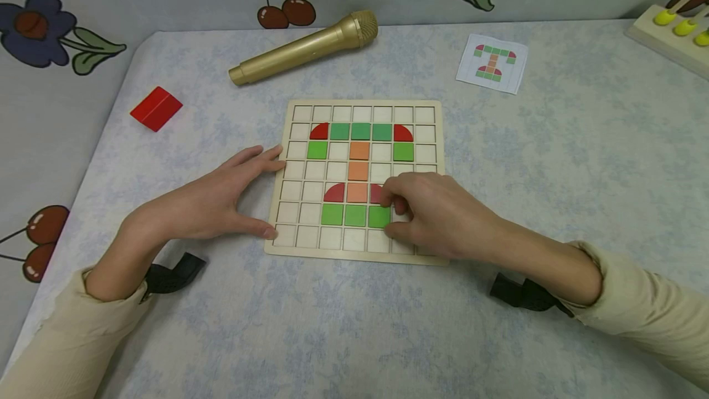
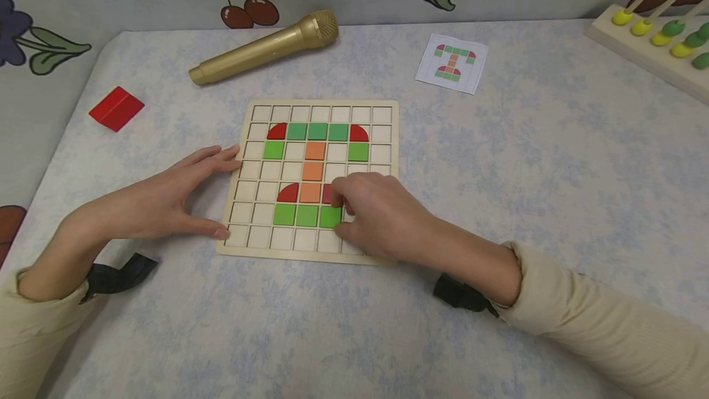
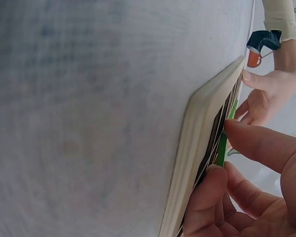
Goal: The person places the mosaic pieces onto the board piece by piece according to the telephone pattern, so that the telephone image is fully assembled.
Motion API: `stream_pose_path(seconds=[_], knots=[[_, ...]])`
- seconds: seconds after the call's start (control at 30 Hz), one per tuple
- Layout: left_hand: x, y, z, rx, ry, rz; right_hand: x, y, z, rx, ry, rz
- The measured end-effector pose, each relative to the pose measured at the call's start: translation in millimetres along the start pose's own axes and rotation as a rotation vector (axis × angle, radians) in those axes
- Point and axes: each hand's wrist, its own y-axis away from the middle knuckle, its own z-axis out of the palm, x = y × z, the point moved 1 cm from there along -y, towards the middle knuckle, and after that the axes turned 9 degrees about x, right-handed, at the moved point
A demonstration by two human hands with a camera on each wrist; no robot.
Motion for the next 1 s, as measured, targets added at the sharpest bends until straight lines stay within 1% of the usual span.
stream_pose_path(seconds=[0.2,0.53,0.7,0.87,1.0], knots=[[-0.2,0.0,0.0,0.015,0.003,0.008,0,0,0.4,-0.003,0.007,-0.004],[0.6,0.9,-0.2,0.013,-0.004,0.004,0,0,-0.6,-0.019,-0.008,0.009],[0.1,1.1,-0.8,0.001,-0.008,0.002,-1,1,-2.1,-0.032,-0.016,0.004],[0.5,1.2,-1.3,-0.010,-0.012,-0.003,2,7,-5.6,-0.038,-0.052,-0.030],[2.0,-1.2,-4.5,-0.017,-0.009,0.002,10,17,-13.6,-0.007,-0.079,-0.033]])
